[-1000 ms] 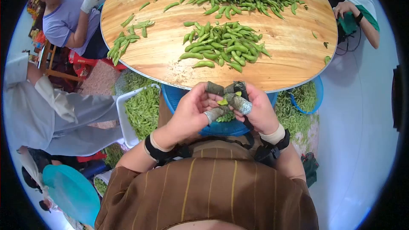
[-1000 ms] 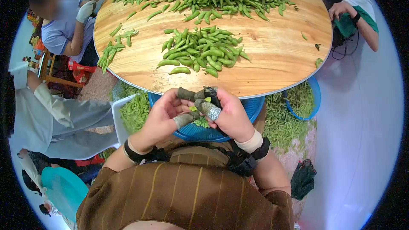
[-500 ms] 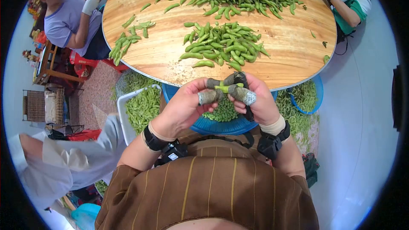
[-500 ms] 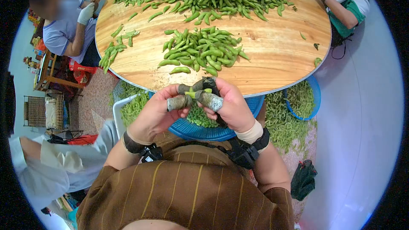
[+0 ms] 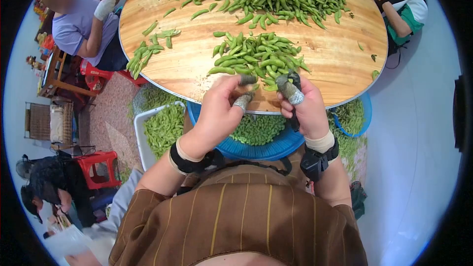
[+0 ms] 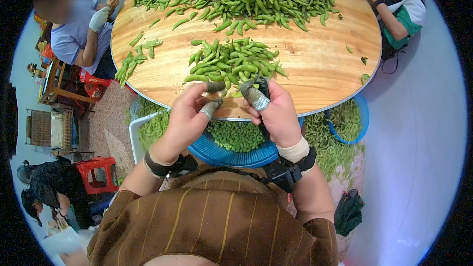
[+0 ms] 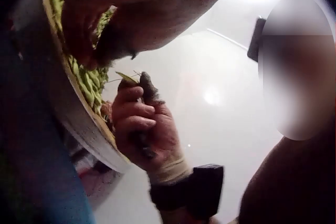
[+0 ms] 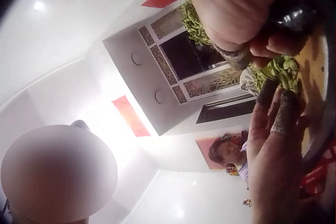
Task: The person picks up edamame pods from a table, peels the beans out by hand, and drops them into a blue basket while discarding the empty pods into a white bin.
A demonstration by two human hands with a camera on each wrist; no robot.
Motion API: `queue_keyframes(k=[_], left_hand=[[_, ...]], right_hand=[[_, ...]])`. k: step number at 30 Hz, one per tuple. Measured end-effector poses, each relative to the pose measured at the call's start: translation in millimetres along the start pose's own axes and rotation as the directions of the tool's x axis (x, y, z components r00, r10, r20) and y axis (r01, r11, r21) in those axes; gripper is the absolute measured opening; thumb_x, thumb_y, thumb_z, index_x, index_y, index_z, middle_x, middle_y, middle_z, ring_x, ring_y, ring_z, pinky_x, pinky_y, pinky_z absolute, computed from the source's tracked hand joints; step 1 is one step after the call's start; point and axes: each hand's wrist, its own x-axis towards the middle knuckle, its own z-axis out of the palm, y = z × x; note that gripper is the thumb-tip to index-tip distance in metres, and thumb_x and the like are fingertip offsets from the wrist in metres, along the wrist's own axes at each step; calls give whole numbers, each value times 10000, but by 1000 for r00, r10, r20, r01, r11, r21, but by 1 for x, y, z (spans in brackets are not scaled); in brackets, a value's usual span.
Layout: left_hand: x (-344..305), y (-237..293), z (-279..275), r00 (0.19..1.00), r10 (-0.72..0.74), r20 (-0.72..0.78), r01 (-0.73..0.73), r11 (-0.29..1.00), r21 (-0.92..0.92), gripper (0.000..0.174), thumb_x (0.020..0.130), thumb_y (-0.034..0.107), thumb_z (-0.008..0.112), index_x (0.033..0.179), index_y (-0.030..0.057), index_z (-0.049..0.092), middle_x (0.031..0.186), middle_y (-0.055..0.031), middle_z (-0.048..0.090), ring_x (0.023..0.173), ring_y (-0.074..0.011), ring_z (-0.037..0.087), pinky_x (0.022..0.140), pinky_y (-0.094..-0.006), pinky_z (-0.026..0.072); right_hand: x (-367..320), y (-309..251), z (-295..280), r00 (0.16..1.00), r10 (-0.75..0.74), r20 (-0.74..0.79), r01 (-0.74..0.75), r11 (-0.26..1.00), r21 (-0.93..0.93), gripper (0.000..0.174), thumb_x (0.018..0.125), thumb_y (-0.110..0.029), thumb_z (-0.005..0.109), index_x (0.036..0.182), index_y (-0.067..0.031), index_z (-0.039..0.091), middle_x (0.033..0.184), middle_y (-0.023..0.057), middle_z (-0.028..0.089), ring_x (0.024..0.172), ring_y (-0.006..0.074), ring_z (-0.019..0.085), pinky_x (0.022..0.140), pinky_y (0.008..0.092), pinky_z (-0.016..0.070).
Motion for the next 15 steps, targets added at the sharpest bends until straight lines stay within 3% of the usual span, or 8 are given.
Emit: queue_keyframes(k=[1, 3, 4, 5, 6, 8, 10, 15], left_hand=[[-2, 0, 0, 1000, 0, -2, 0, 1000, -2, 324, 856, -52, 514, 1173, 10, 545, 953, -22, 612, 767, -95, 573, 627, -217, 467], [0, 21, -4, 985, 136, -109, -55, 836, 546, 288, 892, 15, 522, 1179, 29, 553, 926, -5, 608, 736, -71, 548, 600, -208, 452], [-3, 27, -4, 985, 139, -107, -59, 836, 545, 288, 892, 15, 522, 1179, 29, 553, 926, -5, 608, 736, -71, 548, 600, -208, 452], [-8, 32, -3, 997, -58, 45, 46, 973, 226, 256, 909, 58, 528, 1162, 40, 565, 893, 5, 606, 711, -61, 536, 591, -208, 446], [-11, 35, -3, 949, -190, 251, 219, 971, -95, 230, 925, 101, 534, 1145, 50, 577, 859, 14, 605, 686, -52, 524, 582, -207, 441], [-16, 32, -8, 725, -392, 567, 557, 817, -147, 199, 953, 199, 528, 1061, 46, 596, 765, 31, 590, 613, -39, 494, 541, -181, 404], [-20, 31, -12, 662, -414, 625, 672, 697, -251, 201, 953, 202, 511, 1013, 38, 609, 740, 22, 579, 611, -36, 487, 531, -185, 401], [-29, 19, -9, 793, -468, 391, 599, 716, -359, 131, 928, 102, 510, 984, 39, 611, 746, 25, 565, 631, -38, 476, 547, -186, 387]], right_hand=[[-3, 1, -1, 999, 38, -5, -38, 999, -5, 126, 906, -111, 585, 1014, -52, 561, 761, 19, 581, 540, 51, 453, 446, 190, 352], [-10, 0, 2, 996, 86, -31, -88, 994, -59, 142, 912, -127, 582, 1024, -42, 573, 751, 6, 578, 531, 43, 452, 449, 185, 354], [-13, 1, 2, 996, 83, -33, -85, 995, -59, 142, 912, -127, 582, 1024, -42, 573, 751, 6, 578, 531, 43, 452, 449, 185, 354], [-17, 2, 2, 995, 94, 19, -91, 990, -105, 140, 913, -131, 582, 1021, -42, 576, 747, -2, 571, 531, 40, 451, 451, 183, 354], [-21, 3, 2, 992, 108, 71, -96, 984, -151, 139, 914, -135, 581, 1018, -42, 579, 742, -10, 565, 532, 36, 450, 453, 181, 354], [-28, 4, 2, 971, 158, 180, -124, 975, -185, 123, 922, -138, 569, 1009, -52, 579, 742, -31, 552, 544, 27, 452, 461, 175, 354], [-31, 11, 0, 965, 155, 212, -120, 978, -170, 132, 924, -134, 562, 1027, -53, 576, 748, -27, 558, 550, 28, 455, 471, 171, 364], [-39, 11, 15, 994, 83, 68, -65, 971, -230, 190, 928, -102, 469, 1090, -12, 514, 756, 12, 572, 540, 56, 486, 483, 196, 413]])
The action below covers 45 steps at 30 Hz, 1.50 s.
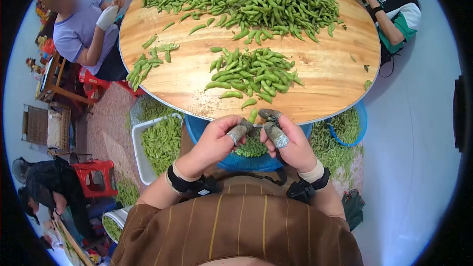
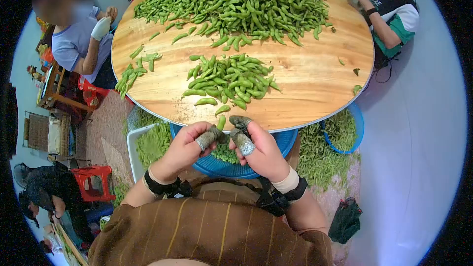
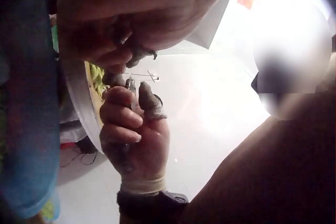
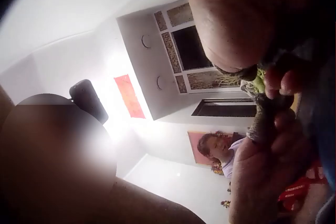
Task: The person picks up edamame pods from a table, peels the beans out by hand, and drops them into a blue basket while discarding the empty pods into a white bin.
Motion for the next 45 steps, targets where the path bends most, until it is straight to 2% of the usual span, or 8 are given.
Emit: queue_keyframes(k=[10, 17, 20, 23, 24, 25, 30, 45], left_hand=[[3, -14, 6, 943, 333, 23, -298, 808, 509, 192, 799, -7, 503, 972, -6, 586, 809, -151, 624, 760, -221, 610, 705, -314, 477], [3, -17, 2, 932, 359, 52, -337, 804, 490, 135, 897, 42, 536, 1012, -16, 575, 850, -44, 596, 776, -101, 546, 688, -266, 460], [0, -11, 3, 798, 570, 194, -401, 263, 878, 124, 893, 43, 548, 997, -21, 567, 838, -40, 606, 744, -145, 574, 659, -296, 475], [1, -14, -1, 737, 648, 192, -593, 483, 644, 125, 856, 58, 571, 975, 18, 581, 727, -135, 600, 603, -228, 560, 573, -338, 460], [-3, -11, -7, 935, 301, 188, -317, 946, 64, 107, 889, 82, 555, 973, 20, 579, 746, -80, 596, 608, -176, 548, 561, -305, 448], [-6, -10, -11, 910, -29, 413, 246, 840, -483, 106, 923, 107, 539, 971, 21, 578, 765, -25, 592, 614, -124, 536, 550, -272, 435], [-7, -10, 0, 997, 6, 76, -7, 1000, 15, 149, 934, 167, 545, 972, 26, 578, 713, -27, 581, 530, -87, 489, 499, -209, 382], [-10, -35, -11, 891, -176, 419, 421, 667, -615, 166, 939, 168, 502, 983, 12, 542, 645, -13, 473, 488, -72, 376, 444, -212, 304]], right_hand=[[-7, -1, -5, 993, 38, 108, -26, 993, -113, 154, 918, -74, 443, 1048, -25, 510, 762, 7, 570, 536, 47, 485, 460, 188, 403], [-5, 0, -6, 980, 126, 153, -132, 991, 28, 315, 950, -88, 466, 1264, -65, 450, 827, 17, 553, 540, 46, 411, 434, 183, 335], [-5, -2, -6, 967, 194, 166, -214, 970, 112, 306, 944, -98, 463, 1249, -74, 469, 803, -4, 541, 539, 34, 402, 436, 173, 328], [-10, -3, -9, 923, 255, 287, -350, 867, 355, 299, 941, -108, 455, 1237, -81, 487, 784, -25, 526, 538, 25, 388, 439, 166, 320], [-12, -3, -9, 888, 254, 384, -427, 764, 484, 294, 943, -109, 454, 1233, -85, 493, 772, -30, 518, 532, 25, 374, 437, 167, 307], [-12, -3, -9, 888, 254, 383, -427, 762, 486, 294, 943, -109, 454, 1233, -85, 493, 772, -30, 518, 532, 25, 374, 437, 167, 307], [-10, 5, -5, 939, 287, 190, -327, 916, 231, 267, 939, -102, 466, 1201, -74, 505, 769, -23, 531, 535, 30, 401, 431, 174, 333], [-7, 26, -5, 999, -48, -17, 37, 910, -413, 264, 812, -161, 711, 994, -4, 600, 862, 30, 635, 823, 73, 541, 748, 262, 473]])
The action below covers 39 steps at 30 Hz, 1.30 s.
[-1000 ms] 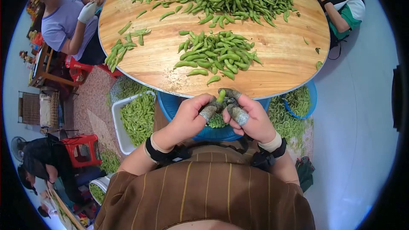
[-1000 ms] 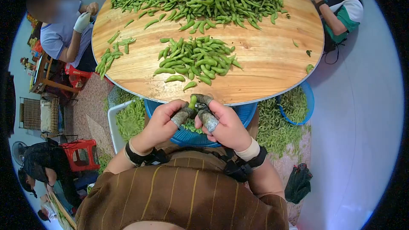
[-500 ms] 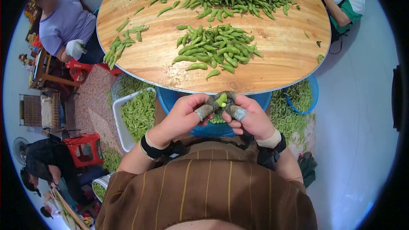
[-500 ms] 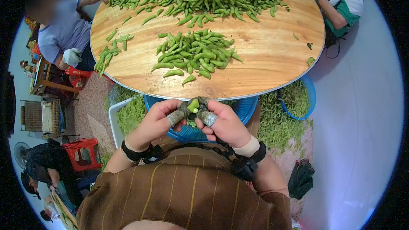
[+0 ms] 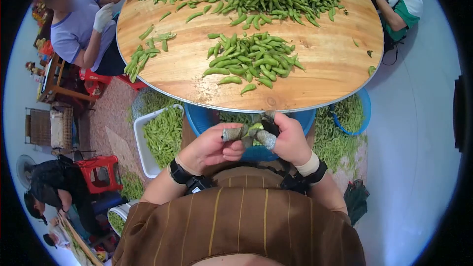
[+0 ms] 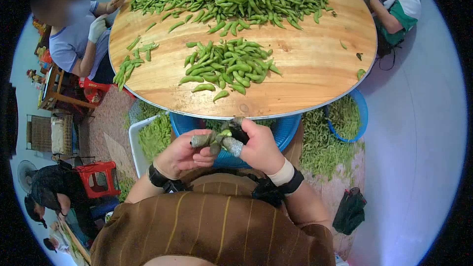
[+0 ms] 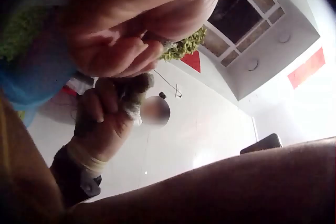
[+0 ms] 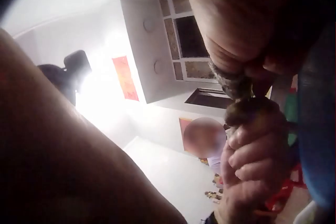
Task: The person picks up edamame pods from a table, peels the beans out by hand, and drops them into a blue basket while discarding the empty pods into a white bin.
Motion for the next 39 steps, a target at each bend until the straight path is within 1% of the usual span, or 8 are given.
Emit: queue_keyframes(k=[11, 13, 14, 16, 19, 23, 33, 39], left_hand=[[-15, -6, -5, 978, 28, -207, 25, 968, 248, 145, 938, 175, 517, 952, 38, 560, 710, -23, 534, 506, -93, 423, 457, -223, 331], [-34, 2, -12, 941, 311, -134, -2, 401, 916, 130, 890, 163, 569, 932, 41, 592, 703, -48, 577, 522, -188, 521, 497, -289, 423], [-47, 5, -22, 942, 307, -135, -2, 405, 914, 130, 890, 163, 569, 932, 41, 592, 703, -48, 577, 522, -188, 521, 497, -289, 423], [-68, 10, -40, 851, 458, -259, 499, -547, 672, 125, 813, 138, 632, 904, 53, 625, 713, -100, 595, 609, -287, 587, 563, -367, 471], [-70, 24, 7, 798, 556, -233, 569, -566, 596, 160, 749, 87, 651, 906, 61, 643, 746, -141, 590, 667, -339, 591, 596, -406, 482], [-21, 32, 55, 621, 675, 398, 165, -609, 775, 246, 714, 6, 622, 955, 55, 633, 775, -103, 576, 707, -304, 598, 607, -394, 490], [56, 38, 36, 527, 676, 516, 189, -685, 704, 185, 696, 2, 557, 879, 14, 581, 819, -128, 520, 777, -295, 551, 644, -391, 472], [39, 29, 38, 426, 681, 596, 10, -662, 750, 372, 603, -99, 554, 950, 33, 582, 896, -141, 556, 824, -325, 543, 670, -416, 463]], right_hand=[[7, 4, 12, 931, -339, 137, 351, 722, -596, 170, 661, -50, 597, 825, -17, 568, 822, 191, 600, 766, 361, 604, 638, 407, 488], [7, 6, 14, 904, -407, 129, 406, 728, -552, 144, 669, -53, 595, 798, -10, 548, 803, 186, 591, 758, 361, 597, 640, 416, 485], [7, 7, 14, 870, -479, 113, 465, 726, -506, 125, 676, -56, 593, 771, -3, 529, 784, 180, 582, 749, 361, 590, 643, 426, 482], [7, 11, 12, 875, -474, 100, 453, 728, -515, 124, 714, -79, 612, 800, -7, 557, 774, 183, 582, 734, 369, 587, 643, 424, 476], [7, 19, 8, 927, -358, 114, 357, 746, -562, 144, 771, -122, 629, 831, -7, 568, 774, 198, 584, 730, 389, 580, 645, 427, 469], [5, 4, 11, 975, -196, 107, 223, 822, -524, 142, 742, -36, 538, 862, 14, 480, 763, 241, 560, 775, 435, 562, 674, 483, 456], [-16, 4, -9, 995, -81, 50, 92, 947, -309, 142, 800, -64, 543, 908, 14, 494, 801, 235, 597, 769, 436, 587, 672, 440, 473], [-7, -16, -11, 999, 35, -26, -36, 999, -12, 194, 822, -23, 511, 1012, 17, 528, 815, 115, 656, 613, 165, 622, 570, 302, 489]])
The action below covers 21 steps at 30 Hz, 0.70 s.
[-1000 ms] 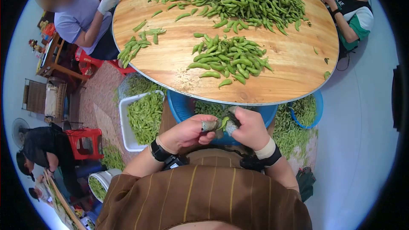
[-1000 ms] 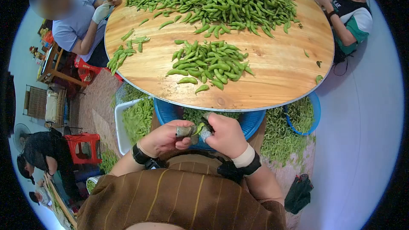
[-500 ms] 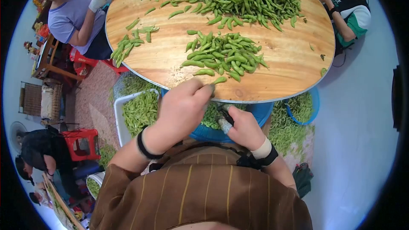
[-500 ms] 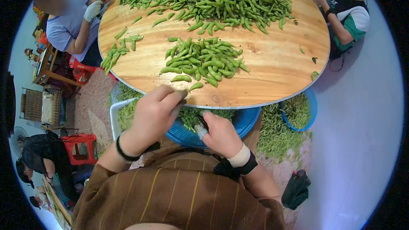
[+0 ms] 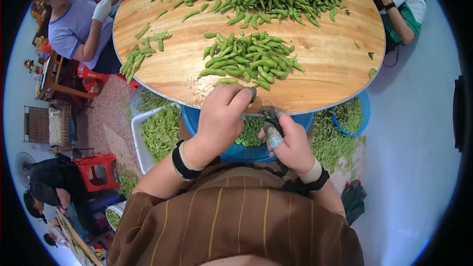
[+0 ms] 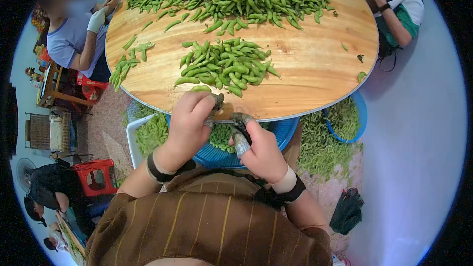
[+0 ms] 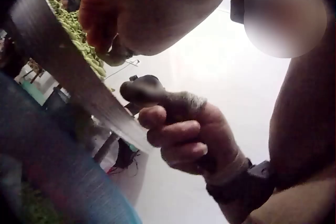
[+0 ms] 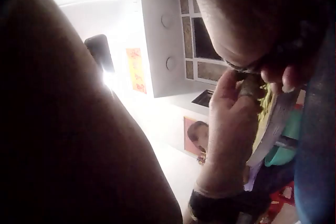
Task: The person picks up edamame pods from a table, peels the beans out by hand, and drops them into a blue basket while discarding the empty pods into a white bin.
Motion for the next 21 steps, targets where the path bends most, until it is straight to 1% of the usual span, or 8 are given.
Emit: queue_keyframes(k=[3, 9, 11, 12, 14, 15, 17, 21], left_hand=[[-7, -8, 8, 996, -16, 85, 13, 999, 46, 405, 587, -99, 562, 975, 18, 567, 918, -146, 565, 849, -335, 550, 688, -409, 467], [-14, -1, 5, 984, -115, 136, 143, 965, -222, 374, 623, -86, 547, 989, -7, 548, 925, -176, 578, 822, -373, 567, 709, -400, 474], [-17, 5, 7, 920, -314, 235, 392, 761, -518, 265, 737, -58, 539, 997, -8, 548, 904, -171, 592, 809, -298, 617, 704, -344, 485], [-18, 9, 6, 920, -315, 234, 392, 760, -518, 265, 737, -58, 539, 997, -8, 548, 904, -171, 592, 809, -298, 617, 704, -344, 485], [-19, 16, 1, 806, -536, 253, 517, 427, -742, 158, 838, 12, 537, 993, 0, 563, 853, -117, 611, 787, -170, 620, 691, -282, 481], [-22, 14, -2, 803, -540, 250, 518, 427, -741, 158, 838, 12, 537, 993, 0, 563, 853, -117, 611, 787, -170, 620, 691, -282, 481], [-28, 7, -10, 760, -387, 523, 650, 483, -587, 128, 878, 50, 518, 981, 5, 579, 783, -52, 596, 740, -91, 568, 661, -255, 469], [-36, 0, -10, 755, -373, 539, 651, 323, -688, 142, 927, 56, 511, 1035, -3, 582, 901, -18, 594, 758, -73, 551, 658, -215, 455]], right_hand=[[7, 1, 6, 1000, -8, -24, 9, 999, 53, 224, 817, -16, 503, 1037, 23, 518, 816, 101, 654, 565, 124, 598, 507, 266, 480], [20, 5, 12, 997, 32, -68, -6, 934, 357, 185, 846, 8, 481, 1026, 8, 522, 799, 63, 641, 550, 73, 544, 474, 218, 461], [25, 10, 11, 997, 46, -58, -22, 930, 366, 193, 858, 14, 475, 1041, -1, 534, 791, 56, 636, 536, 63, 520, 461, 216, 449], [26, 8, 11, 997, 56, -54, -30, 918, 396, 194, 861, 13, 484, 1047, -4, 538, 776, 49, 625, 532, 61, 512, 460, 212, 442], [26, 4, 12, 997, 67, -40, -44, 905, 423, 195, 864, 12, 494, 1052, -8, 543, 761, 42, 615, 528, 59, 505, 458, 207, 434], [25, 4, 12, 999, 34, -36, -15, 899, 437, 187, 875, 1, 496, 1055, -12, 544, 751, 30, 605, 534, 55, 500, 461, 201, 424], [23, 5, 13, 1000, 1, -28, 11, 892, 451, 178, 886, -10, 498, 1058, -16, 545, 742, 19, 595, 540, 52, 495, 464, 195, 414], [13, 0, 11, 999, -15, 44, -8, 874, 486, 257, 904, -42, 483, 1156, -24, 527, 766, 1, 586, 571, 40, 489, 474, 188, 395]])
